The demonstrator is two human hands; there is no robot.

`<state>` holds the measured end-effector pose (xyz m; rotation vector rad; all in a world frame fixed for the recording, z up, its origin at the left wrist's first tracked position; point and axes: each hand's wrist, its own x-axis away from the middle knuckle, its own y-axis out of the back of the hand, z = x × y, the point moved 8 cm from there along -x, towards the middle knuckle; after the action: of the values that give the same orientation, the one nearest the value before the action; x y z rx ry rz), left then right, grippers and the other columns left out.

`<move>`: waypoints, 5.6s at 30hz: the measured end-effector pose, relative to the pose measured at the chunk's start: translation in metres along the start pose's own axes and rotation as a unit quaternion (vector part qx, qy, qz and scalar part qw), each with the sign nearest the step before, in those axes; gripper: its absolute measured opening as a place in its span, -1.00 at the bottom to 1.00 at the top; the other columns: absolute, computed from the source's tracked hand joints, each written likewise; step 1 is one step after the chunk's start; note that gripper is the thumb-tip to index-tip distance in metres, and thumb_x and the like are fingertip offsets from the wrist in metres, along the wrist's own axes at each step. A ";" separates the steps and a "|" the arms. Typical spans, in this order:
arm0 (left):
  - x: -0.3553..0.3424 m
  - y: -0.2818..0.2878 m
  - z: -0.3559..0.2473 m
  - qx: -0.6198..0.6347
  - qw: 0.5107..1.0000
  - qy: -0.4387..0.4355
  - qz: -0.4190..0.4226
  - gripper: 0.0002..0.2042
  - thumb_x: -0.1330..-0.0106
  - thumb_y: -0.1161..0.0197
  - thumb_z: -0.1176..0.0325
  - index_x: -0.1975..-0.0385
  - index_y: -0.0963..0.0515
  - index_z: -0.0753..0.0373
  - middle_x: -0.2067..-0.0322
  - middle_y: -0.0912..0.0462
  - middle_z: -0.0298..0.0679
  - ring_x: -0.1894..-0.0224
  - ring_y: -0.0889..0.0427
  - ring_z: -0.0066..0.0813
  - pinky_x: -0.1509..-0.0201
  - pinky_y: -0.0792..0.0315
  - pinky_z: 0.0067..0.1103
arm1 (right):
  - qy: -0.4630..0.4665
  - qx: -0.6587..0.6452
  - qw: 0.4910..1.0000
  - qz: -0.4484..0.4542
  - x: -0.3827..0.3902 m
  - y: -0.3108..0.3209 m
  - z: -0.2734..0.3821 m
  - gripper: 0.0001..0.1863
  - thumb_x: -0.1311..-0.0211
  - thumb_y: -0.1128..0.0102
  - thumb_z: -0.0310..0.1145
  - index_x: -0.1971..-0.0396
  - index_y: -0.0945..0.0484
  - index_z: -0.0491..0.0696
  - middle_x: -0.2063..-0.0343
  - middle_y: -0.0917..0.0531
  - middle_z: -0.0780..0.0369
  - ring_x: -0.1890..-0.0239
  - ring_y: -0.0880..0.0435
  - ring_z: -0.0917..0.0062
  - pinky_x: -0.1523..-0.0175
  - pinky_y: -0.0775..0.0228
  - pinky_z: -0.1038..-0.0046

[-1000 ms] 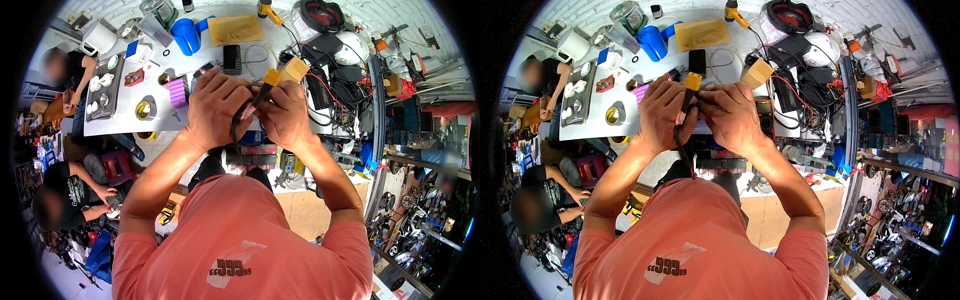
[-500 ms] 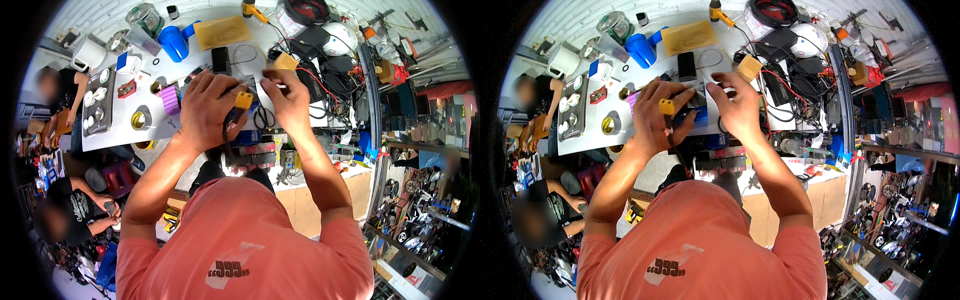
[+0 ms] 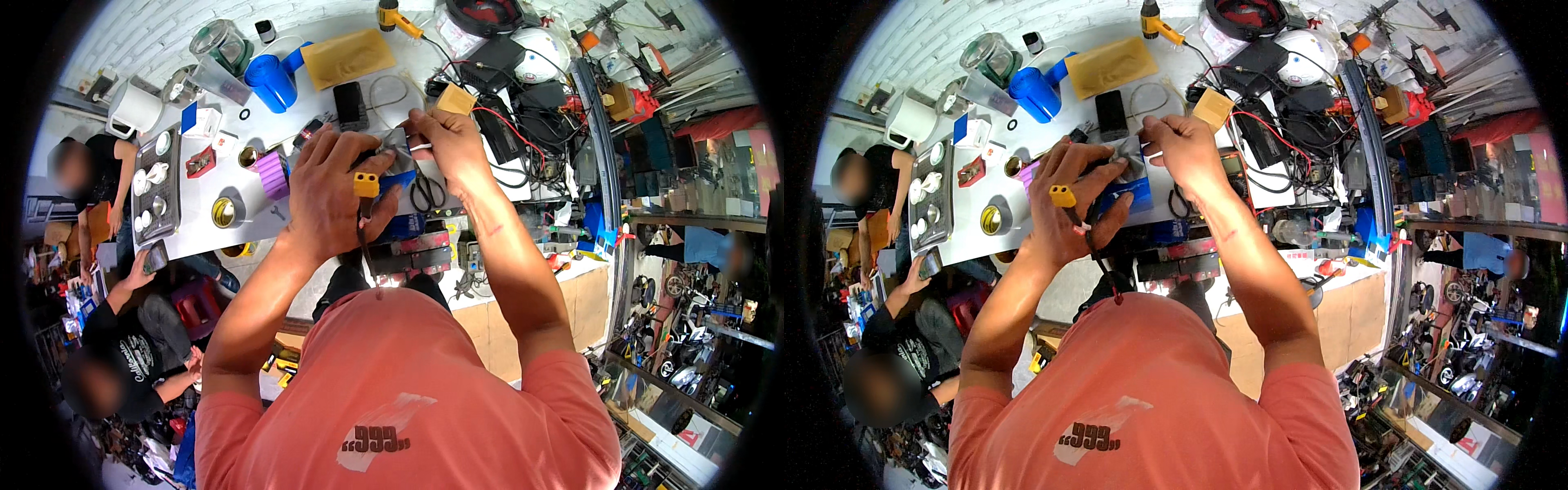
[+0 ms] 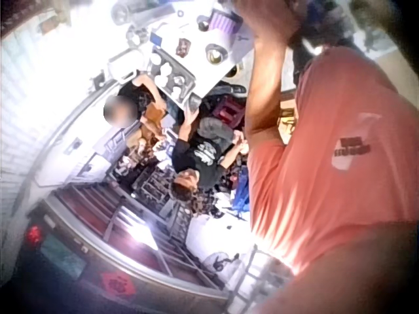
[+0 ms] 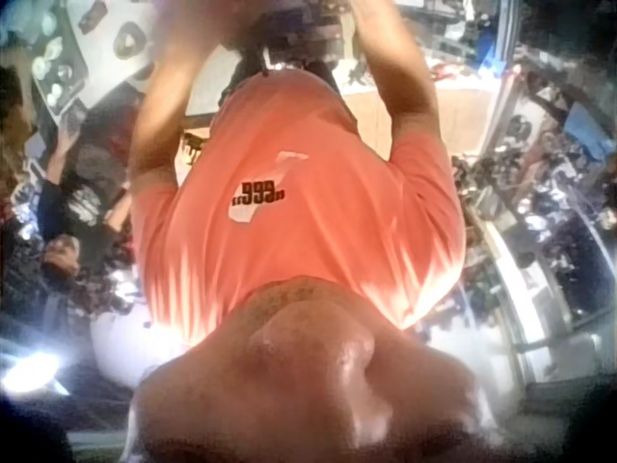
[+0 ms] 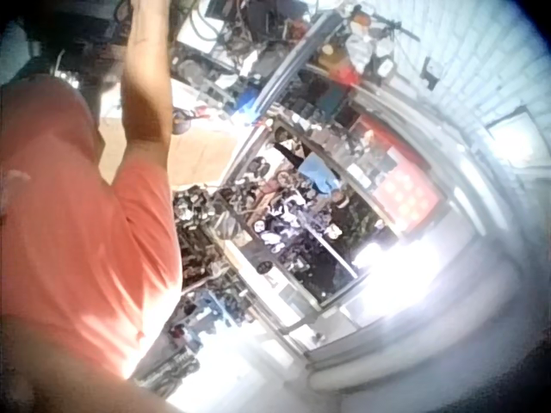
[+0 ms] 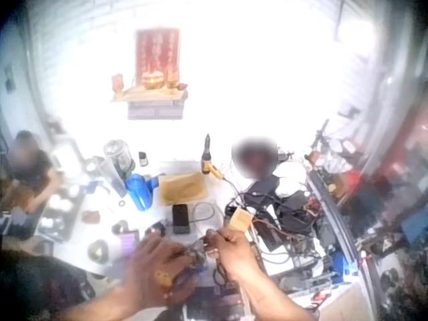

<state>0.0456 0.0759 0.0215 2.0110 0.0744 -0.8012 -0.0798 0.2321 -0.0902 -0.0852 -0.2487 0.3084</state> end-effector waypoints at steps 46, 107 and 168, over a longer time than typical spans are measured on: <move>0.008 0.001 0.009 0.042 0.995 -0.034 -0.082 -0.69 -0.23 -0.57 0.21 0.10 -0.69 0.16 0.07 -0.74 -0.23 0.03 -0.80 -0.02 -0.42 -0.60 0.00 | 0.073 0.316 0.946 -0.010 0.040 -0.043 0.045 -0.73 -0.58 -0.37 -0.34 -0.11 -0.79 -0.15 0.20 -0.85 0.13 0.12 -0.77 0.44 -0.08 -0.63 0.29; -0.012 0.003 0.024 0.107 0.970 -0.157 0.154 -0.21 -0.44 -0.52 -0.17 -0.48 -0.57 0.30 -0.12 -0.85 -0.03 -0.16 -0.72 0.09 -0.29 -0.54 -0.14 | -0.070 0.051 0.983 -0.160 0.074 -0.001 -0.002 -0.70 -0.37 -0.62 -0.16 0.37 -0.77 -0.09 0.63 -0.59 0.34 0.71 -0.47 0.66 0.68 -0.10 0.49; -0.018 -0.005 0.039 0.298 0.906 -0.092 0.288 -0.06 -0.60 -0.31 -0.06 -0.78 -0.09 0.39 -0.66 -0.38 0.25 -0.61 -0.54 0.14 -0.66 -0.38 -0.14 | 0.031 0.231 0.964 -0.129 0.086 -0.015 0.006 -0.51 -0.38 -0.65 -0.03 0.03 -0.81 -0.18 0.28 -0.84 0.12 0.20 -0.82 0.42 0.04 -0.67 0.30</move>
<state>0.0101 0.0523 0.0142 2.3110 -0.9373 -0.6603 0.0021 0.2450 -0.0632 0.3957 -0.1181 0.0984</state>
